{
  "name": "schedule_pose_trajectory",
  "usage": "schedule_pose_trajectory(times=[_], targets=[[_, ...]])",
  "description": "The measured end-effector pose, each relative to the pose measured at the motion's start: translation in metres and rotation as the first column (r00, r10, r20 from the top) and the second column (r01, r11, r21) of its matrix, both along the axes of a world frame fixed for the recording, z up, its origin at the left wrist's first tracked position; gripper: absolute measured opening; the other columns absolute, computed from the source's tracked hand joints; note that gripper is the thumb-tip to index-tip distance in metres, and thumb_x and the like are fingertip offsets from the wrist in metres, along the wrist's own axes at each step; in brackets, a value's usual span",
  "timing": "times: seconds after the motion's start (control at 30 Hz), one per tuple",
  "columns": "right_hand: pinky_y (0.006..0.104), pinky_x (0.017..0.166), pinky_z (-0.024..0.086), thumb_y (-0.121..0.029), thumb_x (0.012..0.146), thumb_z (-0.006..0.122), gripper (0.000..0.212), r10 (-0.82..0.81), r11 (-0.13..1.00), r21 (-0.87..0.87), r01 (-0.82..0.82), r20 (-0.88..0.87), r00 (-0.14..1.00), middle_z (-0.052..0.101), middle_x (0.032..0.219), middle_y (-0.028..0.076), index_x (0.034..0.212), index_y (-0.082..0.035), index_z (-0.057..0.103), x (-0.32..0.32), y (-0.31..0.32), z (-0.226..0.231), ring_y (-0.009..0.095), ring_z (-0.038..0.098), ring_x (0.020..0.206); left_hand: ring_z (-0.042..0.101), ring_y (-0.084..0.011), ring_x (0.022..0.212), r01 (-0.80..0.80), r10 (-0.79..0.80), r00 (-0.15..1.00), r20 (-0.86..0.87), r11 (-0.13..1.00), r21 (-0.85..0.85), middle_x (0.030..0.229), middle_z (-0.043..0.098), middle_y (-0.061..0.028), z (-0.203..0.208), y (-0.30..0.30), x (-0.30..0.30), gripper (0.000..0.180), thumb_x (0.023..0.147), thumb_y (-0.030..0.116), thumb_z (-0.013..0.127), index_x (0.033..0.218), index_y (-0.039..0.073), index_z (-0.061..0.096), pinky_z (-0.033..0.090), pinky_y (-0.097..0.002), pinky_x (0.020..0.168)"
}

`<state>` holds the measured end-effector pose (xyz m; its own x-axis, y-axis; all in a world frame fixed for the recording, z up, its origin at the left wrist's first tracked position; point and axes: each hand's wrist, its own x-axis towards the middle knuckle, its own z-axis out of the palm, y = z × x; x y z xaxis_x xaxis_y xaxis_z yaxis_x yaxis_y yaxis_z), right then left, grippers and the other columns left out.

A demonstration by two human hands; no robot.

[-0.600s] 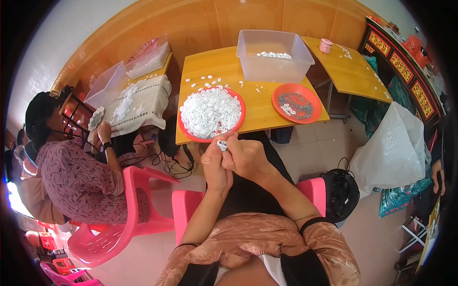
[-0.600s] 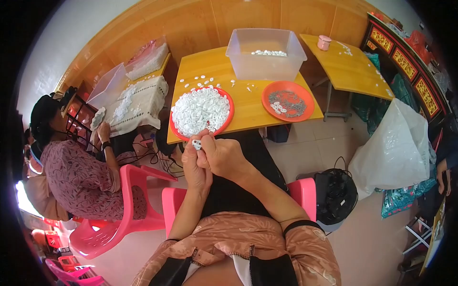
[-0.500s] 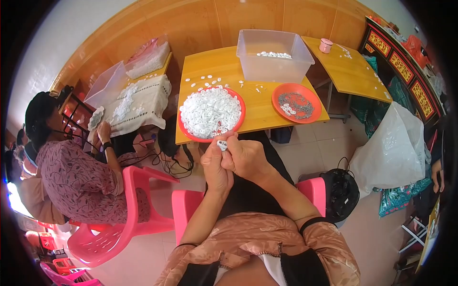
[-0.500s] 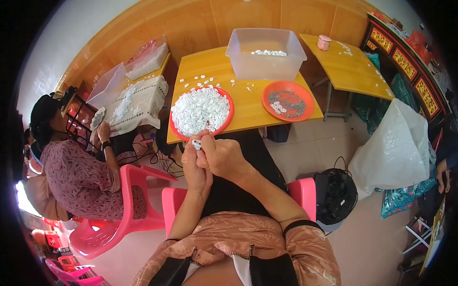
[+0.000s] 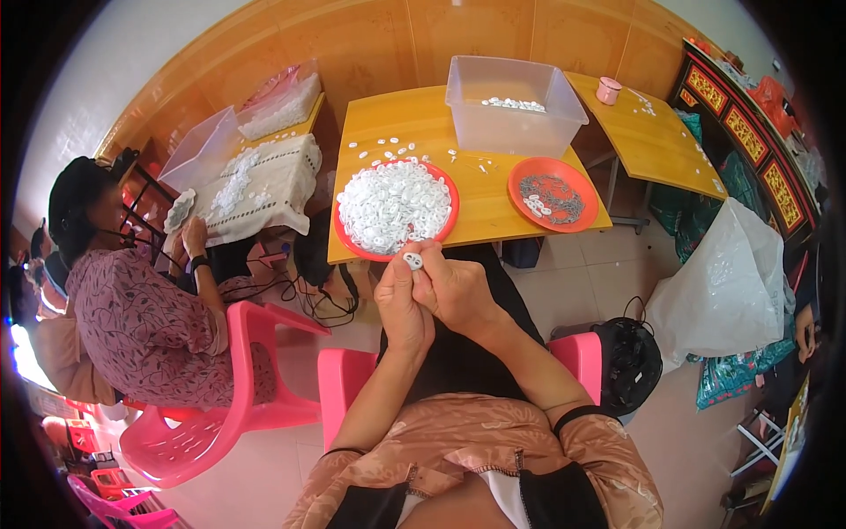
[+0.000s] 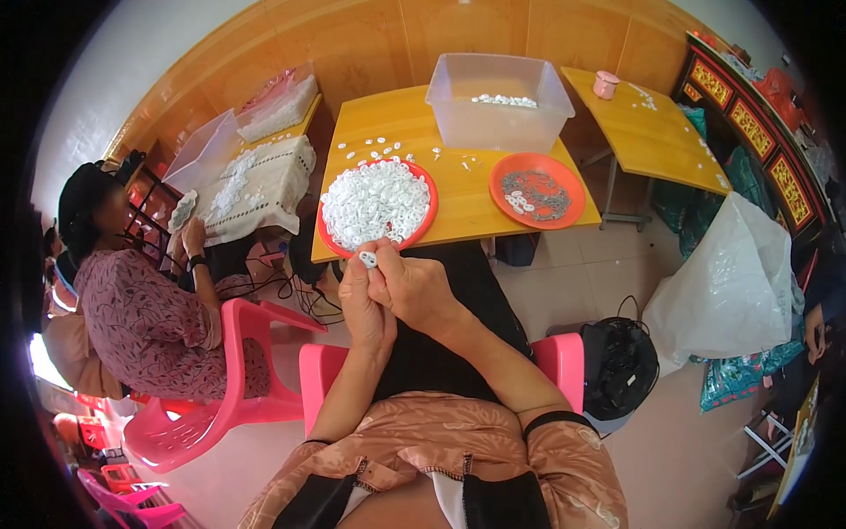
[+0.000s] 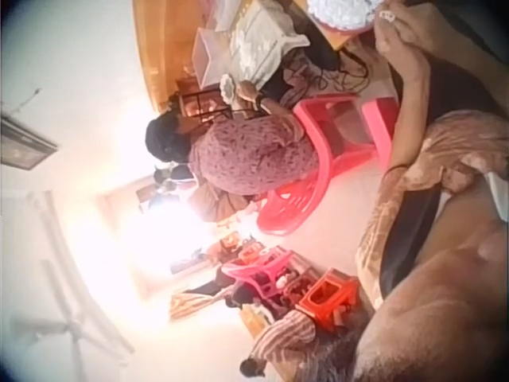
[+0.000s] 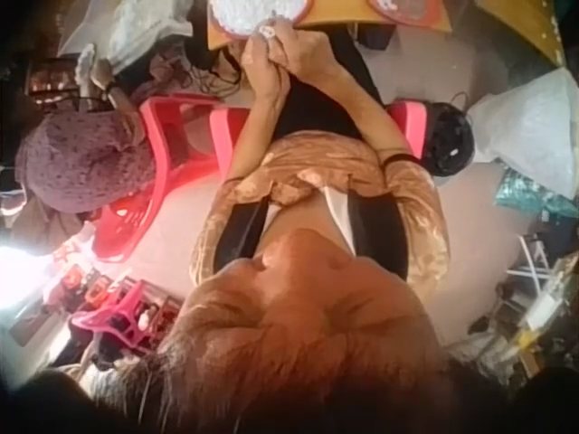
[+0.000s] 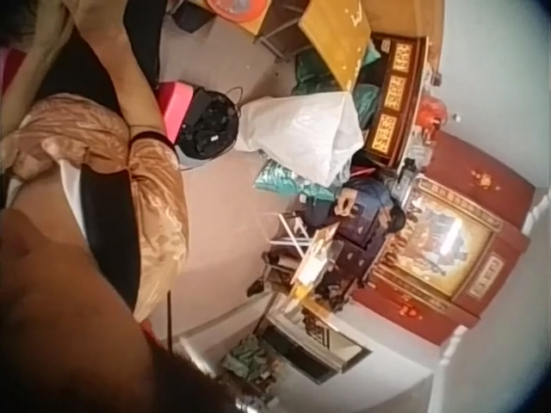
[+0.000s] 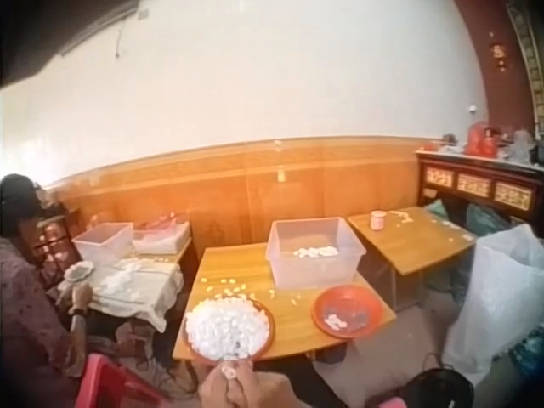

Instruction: Manually assembling and sorting small white plastic components into containers.

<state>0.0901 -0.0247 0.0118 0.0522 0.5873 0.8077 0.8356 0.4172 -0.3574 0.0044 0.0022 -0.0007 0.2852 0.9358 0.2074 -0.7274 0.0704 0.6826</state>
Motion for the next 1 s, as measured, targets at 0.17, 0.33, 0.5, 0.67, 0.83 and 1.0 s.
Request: schedule_pose_trajectory(times=[0.17, 0.33, 0.5, 0.67, 0.83, 1.0], targets=[[0.0393, 0.049, 0.045, -0.018, 0.087, 0.050, 0.026, 0.150, 0.975, -0.124, -0.186, -0.256, 0.955, 0.057, 0.064, 0.018, 0.102, 0.003, 0.049, 0.002, -0.002, 0.004, 0.032, 0.060, 0.058, 0.057, -0.0171, 0.097, -0.017, 0.018, 0.999, -0.031, 1.000, 0.013, 0.110, 0.059, -0.0142, 0.000, 0.006, -0.002, 0.035, 0.094, 0.026, 0.047, 0.110, -0.005, 0.056, 0.045, -0.0285, 0.088], [0.0345, 0.050, 0.043, -0.018, 0.092, 0.046, 0.020, 0.214, 0.924, -0.162, -0.345, -0.529, 0.821, 0.053, 0.062, 0.016, 0.093, 0.002, 0.052, 0.001, -0.005, 0.010, 0.024, 0.056, 0.053, 0.057, -0.0167, 0.097, 0.016, -0.016, 1.000, -0.024, 1.000, 0.005, 0.111, 0.058, -0.0145, -0.002, 0.007, -0.002, 0.033, 0.094, 0.022, 0.048, 0.113, -0.004, 0.054, 0.046, -0.0276, 0.086], [0.0197, 0.044, 0.028, -0.018, 0.094, 0.045, 0.025, 0.203, 0.783, -0.083, -0.616, -0.903, 0.379, 0.044, 0.056, -0.002, 0.079, 0.000, 0.053, 0.007, -0.010, 0.017, 0.003, 0.037, 0.049, 0.056, -0.0192, 0.104, 0.063, -0.049, 0.990, -0.135, 0.993, 0.096, 0.114, 0.058, -0.0155, -0.007, 0.009, -0.002, 0.030, 0.091, 0.008, 0.050, 0.119, -0.004, 0.051, 0.043, -0.0297, 0.091], [0.0189, 0.039, 0.023, -0.021, 0.094, 0.046, 0.026, 0.120, 0.752, -0.120, -0.649, -0.942, 0.314, 0.042, 0.052, -0.004, 0.089, -0.001, 0.061, 0.009, -0.010, 0.012, 0.003, 0.035, 0.043, 0.057, -0.0153, 0.097, 0.040, -0.011, 0.982, -0.188, 0.987, 0.152, 0.108, 0.061, -0.0115, -0.007, 0.012, -0.004, 0.026, 0.087, 0.003, 0.054, 0.112, -0.005, 0.056, 0.044, -0.0271, 0.088], [0.0185, 0.038, 0.022, -0.022, 0.093, 0.048, 0.025, 0.087, 0.730, -0.123, -0.672, -0.959, 0.270, 0.042, 0.052, -0.004, 0.090, -0.001, 0.062, 0.010, -0.009, 0.016, 0.003, 0.033, 0.042, 0.056, -0.0124, 0.094, 0.011, 0.037, 0.974, -0.221, 0.977, 0.213, 0.104, 0.061, -0.0080, -0.006, 0.014, -0.005, 0.022, 0.087, 0.003, 0.054, 0.107, -0.004, 0.059, 0.043, -0.0252, 0.085], [0.0193, 0.039, 0.025, -0.024, 0.091, 0.051, 0.026, 0.032, 0.589, -0.224, -0.776, -0.953, 0.300, 0.045, 0.052, -0.003, 0.088, -0.001, 0.063, 0.035, 0.003, 0.011, 0.004, 0.036, 0.042, 0.056, -0.0128, 0.097, 0.017, 0.034, 0.981, -0.192, 0.967, 0.255, 0.111, 0.058, -0.0085, 0.001, 0.024, -0.008, 0.029, 0.087, 0.003, 0.055, 0.115, -0.004, 0.054, 0.043, -0.0247, 0.085]])
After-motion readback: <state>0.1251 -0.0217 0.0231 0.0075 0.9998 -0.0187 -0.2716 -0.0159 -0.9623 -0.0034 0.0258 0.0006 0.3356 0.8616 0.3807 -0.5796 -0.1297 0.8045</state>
